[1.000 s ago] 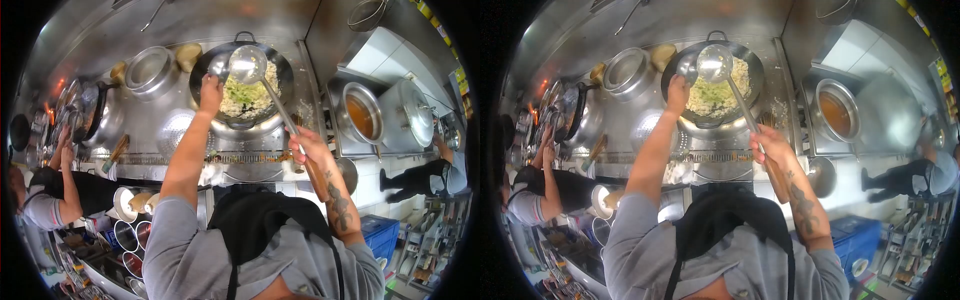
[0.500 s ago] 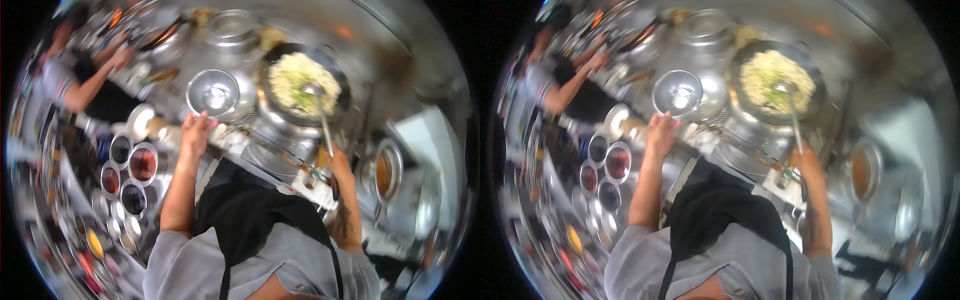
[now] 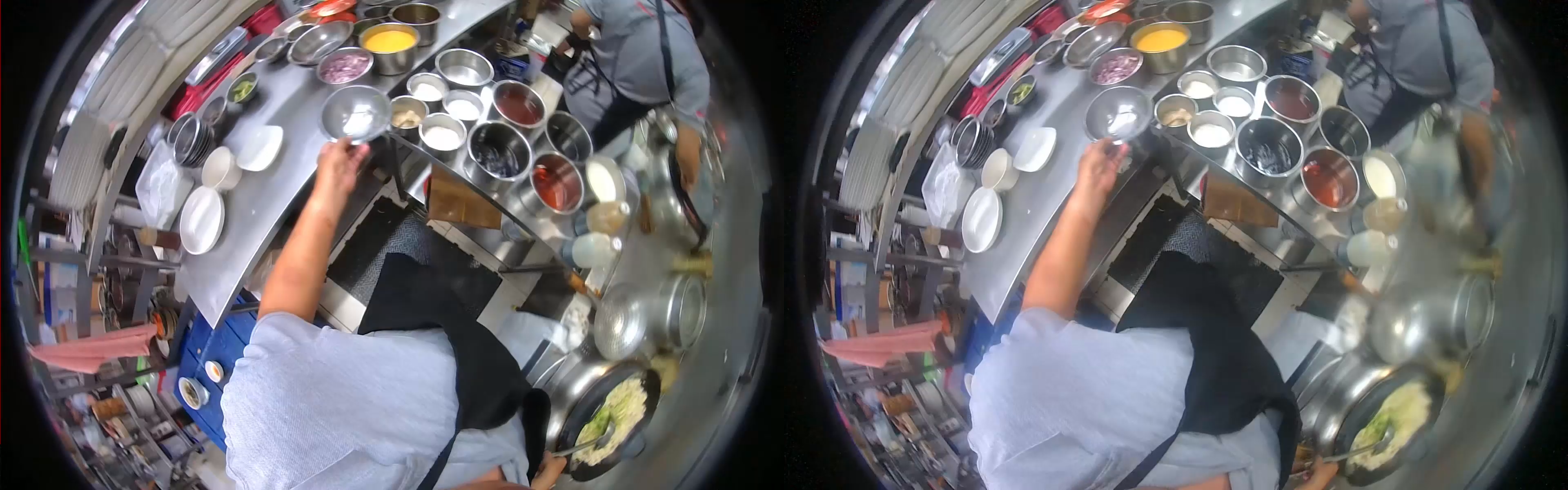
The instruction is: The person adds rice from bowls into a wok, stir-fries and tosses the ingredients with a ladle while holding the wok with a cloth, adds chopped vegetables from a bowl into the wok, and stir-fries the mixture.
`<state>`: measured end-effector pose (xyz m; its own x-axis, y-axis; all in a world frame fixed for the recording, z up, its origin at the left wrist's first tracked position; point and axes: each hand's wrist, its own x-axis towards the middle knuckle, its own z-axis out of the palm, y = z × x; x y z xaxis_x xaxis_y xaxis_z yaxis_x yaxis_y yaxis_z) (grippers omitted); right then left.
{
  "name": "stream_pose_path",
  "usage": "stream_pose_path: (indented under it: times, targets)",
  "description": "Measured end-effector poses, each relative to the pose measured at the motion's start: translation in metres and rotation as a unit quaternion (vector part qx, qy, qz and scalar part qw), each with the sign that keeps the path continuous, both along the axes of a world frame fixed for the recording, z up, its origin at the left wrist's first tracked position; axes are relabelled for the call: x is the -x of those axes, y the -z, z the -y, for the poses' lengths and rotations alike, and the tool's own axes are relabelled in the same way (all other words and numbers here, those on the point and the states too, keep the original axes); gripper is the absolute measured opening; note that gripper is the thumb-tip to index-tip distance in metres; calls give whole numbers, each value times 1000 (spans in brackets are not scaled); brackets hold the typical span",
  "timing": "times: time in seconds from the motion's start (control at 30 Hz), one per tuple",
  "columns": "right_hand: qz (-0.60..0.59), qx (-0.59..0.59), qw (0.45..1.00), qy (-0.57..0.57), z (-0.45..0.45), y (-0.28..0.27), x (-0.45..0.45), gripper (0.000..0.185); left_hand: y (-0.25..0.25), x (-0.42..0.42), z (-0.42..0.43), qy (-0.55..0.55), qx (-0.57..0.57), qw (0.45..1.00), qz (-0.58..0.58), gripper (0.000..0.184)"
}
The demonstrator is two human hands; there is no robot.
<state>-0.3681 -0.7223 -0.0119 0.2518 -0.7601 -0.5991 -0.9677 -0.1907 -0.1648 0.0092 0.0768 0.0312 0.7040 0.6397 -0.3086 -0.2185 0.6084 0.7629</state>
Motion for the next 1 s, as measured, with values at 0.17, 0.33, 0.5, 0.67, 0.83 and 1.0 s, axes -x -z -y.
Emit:
stream_pose_path:
  times: [0.17, 0.33, 0.5, 0.67, 0.83, 1.0]
  targets:
    - [-25, 36, 997, 57, 17, 21, -15, 37, 43, -18, -131, -96, 32, 995, 6, 22]
    - [97, 116, 988, 16, 27, 45, 11, 37, 45, -33, -137, 25, 134, 989, -54, 33]
    - [0, 230, 971, -59, -56, -5, 10, 39, 83, -33, -2, 389, -45, 914, -110, 24]
    - [237, 150, 958, 57, -79, -67, 51, 22, 95, -25, 172, 631, -202, 729, -172, 22]
    - [308, 211, 914, 157, -158, -145, 46, 37, 100, -8, 317, 723, -419, 542, 92, 36]
    - [230, 221, 933, 170, -168, -98, 79, 44, 103, -1, 455, 626, -514, 447, 379, 53]
